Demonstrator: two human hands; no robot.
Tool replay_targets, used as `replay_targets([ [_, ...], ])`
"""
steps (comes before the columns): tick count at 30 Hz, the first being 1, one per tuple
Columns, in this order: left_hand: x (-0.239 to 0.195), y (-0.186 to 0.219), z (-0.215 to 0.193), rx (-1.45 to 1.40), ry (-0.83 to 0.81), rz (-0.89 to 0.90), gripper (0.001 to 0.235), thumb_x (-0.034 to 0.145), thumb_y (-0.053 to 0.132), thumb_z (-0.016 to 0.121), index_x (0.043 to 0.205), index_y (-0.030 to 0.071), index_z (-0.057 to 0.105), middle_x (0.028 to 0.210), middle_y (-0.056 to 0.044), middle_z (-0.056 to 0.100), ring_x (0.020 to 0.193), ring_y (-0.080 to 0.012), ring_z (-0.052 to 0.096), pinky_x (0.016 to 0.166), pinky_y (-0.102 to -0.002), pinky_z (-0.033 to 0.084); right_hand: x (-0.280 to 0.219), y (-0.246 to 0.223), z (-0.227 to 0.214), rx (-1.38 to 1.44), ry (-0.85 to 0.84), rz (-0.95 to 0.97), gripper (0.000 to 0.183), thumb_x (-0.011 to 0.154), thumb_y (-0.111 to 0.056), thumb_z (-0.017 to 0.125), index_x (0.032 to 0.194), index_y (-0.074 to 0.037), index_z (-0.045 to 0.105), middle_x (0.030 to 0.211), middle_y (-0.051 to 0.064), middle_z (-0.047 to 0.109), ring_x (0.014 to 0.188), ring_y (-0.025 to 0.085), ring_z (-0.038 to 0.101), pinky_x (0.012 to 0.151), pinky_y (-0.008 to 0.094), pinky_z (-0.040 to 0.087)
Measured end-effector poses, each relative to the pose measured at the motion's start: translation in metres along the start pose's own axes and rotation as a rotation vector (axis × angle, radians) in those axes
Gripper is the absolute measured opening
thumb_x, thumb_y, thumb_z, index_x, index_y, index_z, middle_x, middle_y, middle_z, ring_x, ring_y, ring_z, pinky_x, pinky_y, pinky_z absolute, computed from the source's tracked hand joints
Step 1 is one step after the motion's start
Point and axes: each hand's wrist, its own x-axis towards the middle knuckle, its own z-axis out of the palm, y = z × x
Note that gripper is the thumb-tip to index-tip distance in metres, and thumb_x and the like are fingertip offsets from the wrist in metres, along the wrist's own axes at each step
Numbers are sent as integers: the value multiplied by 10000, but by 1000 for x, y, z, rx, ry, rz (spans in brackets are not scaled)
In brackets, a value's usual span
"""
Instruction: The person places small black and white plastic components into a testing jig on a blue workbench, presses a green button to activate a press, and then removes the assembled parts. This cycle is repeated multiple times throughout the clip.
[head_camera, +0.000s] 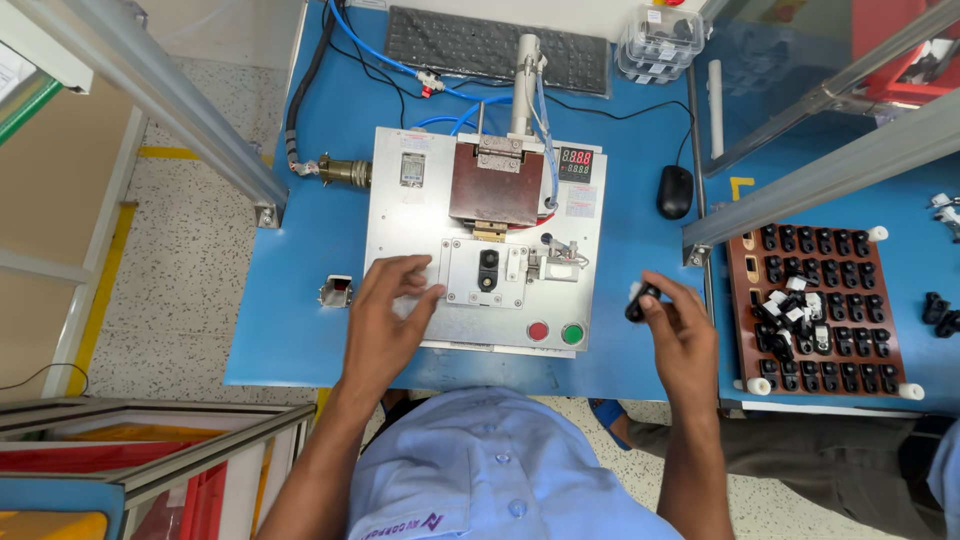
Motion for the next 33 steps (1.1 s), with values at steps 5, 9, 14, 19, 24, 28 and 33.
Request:
replay_targets([
  [5,21,10,32,-4,-162,47,488,866,156,794,1308,36,627,1122,-123,627,921,-210,682,686,-316,581,14,-46,41,149,-206,-258,320,1003,-27,639,1323,-19,656,1264,79,612,1024,118,640,915,260,547],
  [9,32,9,48,90,-179,96,426,913,173,791,1284,25,644,1144,-131,627,858,-215,680,731,-335,573,27,-62,73,34,-288,-229,311,921,-22,722,1230,-57,724,1114,67,713,901,107,679,817,254,560],
  [14,43,1,27,-665,-45,207,263,1078,100,672,1313,-4,616,1316,-148,593,1061,-247,664,889,-370,602,43,-71,102,-37,-371,-156,281,908,-80,750,1190,-86,751,1015,63,761,819,137,677,717,285,532],
  [19,37,-20,-22,-839,78,0,380,1039,138,644,1341,34,439,1401,-182,577,1125,-298,704,899,-431,647,43,-87,121,-507,-352,-417,259,794,-167,825,1042,-96,794,919,110,741,790,297,662,706,416,523],
  [24,18,-30,-31,-822,20,-40,356,1045,122,626,1345,26,461,1391,-222,558,1214,-306,677,1025,-444,630,57,-102,126,-721,-302,-282,347,711,-317,870,861,-72,676,839,107,723,766,292,700,628,422,505],
  [28,4,-13,-18,-724,-23,6,222,1064,41,576,1281,17,533,1323,-220,624,1166,-277,700,1013,-429,640,60,-102,122,-735,-408,-120,316,778,-340,876,820,-104,670,741,38,738,693,248,714,597,416,497],
  [33,-7,12,-22,-382,-54,276,258,1013,-83,587,1247,15,540,1390,-198,613,1193,-277,675,1018,-365,579,53,-97,126,-685,-366,-115,289,784,-288,862,830,-90,658,743,45,746,693,236,728,599,400,508],
])
